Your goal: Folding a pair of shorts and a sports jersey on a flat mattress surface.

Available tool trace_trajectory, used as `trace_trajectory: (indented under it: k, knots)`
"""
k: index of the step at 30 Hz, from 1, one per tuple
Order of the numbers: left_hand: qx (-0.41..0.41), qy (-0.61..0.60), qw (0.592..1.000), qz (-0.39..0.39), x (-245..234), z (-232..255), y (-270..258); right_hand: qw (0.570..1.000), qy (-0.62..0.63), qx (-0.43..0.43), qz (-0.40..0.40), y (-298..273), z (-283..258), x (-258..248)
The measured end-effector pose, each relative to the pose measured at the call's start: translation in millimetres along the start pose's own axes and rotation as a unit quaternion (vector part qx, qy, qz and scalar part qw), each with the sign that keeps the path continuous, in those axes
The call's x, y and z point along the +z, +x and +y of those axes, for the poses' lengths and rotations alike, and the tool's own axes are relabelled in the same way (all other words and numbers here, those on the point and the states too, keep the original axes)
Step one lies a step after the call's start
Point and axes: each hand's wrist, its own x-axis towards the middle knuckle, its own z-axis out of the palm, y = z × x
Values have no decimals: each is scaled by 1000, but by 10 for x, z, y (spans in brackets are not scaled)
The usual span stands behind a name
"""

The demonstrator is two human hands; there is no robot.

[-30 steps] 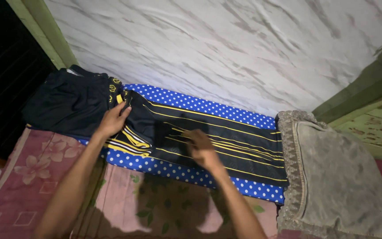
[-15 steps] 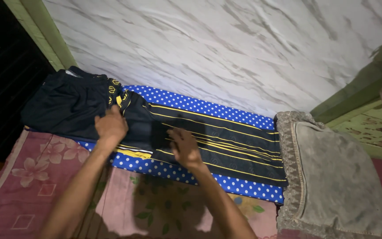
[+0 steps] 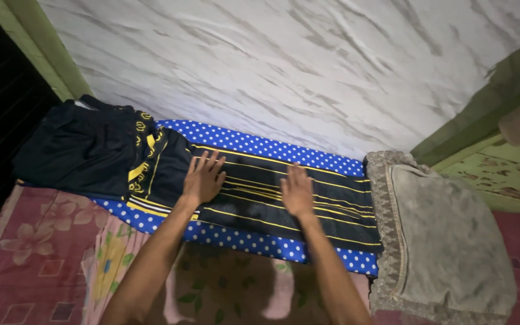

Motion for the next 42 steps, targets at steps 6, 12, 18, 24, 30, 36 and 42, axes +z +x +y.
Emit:
trace_trajectory:
  k: [6,12,18,24,30,36,42]
  knots:
    - [-19,-14,1000,2,-95,57,-51,993,-78,90,-20,-521,1155,-513]
    - [-28,-24,999,-11,-152,97,-23,983,-76,155,-64,-749,1711,-651]
    - [-30,-17,999,-2,-110,96,-48,975,-105,182,-71,-598,1408,-549]
    - [-32,-23,999,-4,-150,101,-51,999,-41,24,-19,-294,-25,-466]
    - [-33,-21,999,-6,-147,86,-33,997,44,-16,-62,-105,-850,-488]
    - [-27,-16,999,-4,-125,74,-48,999,24,10,-34,-248,-320,-548]
    - [-25,-10,1000,12,-87,69,-65,994,-60,88,-35,-722,724,-755]
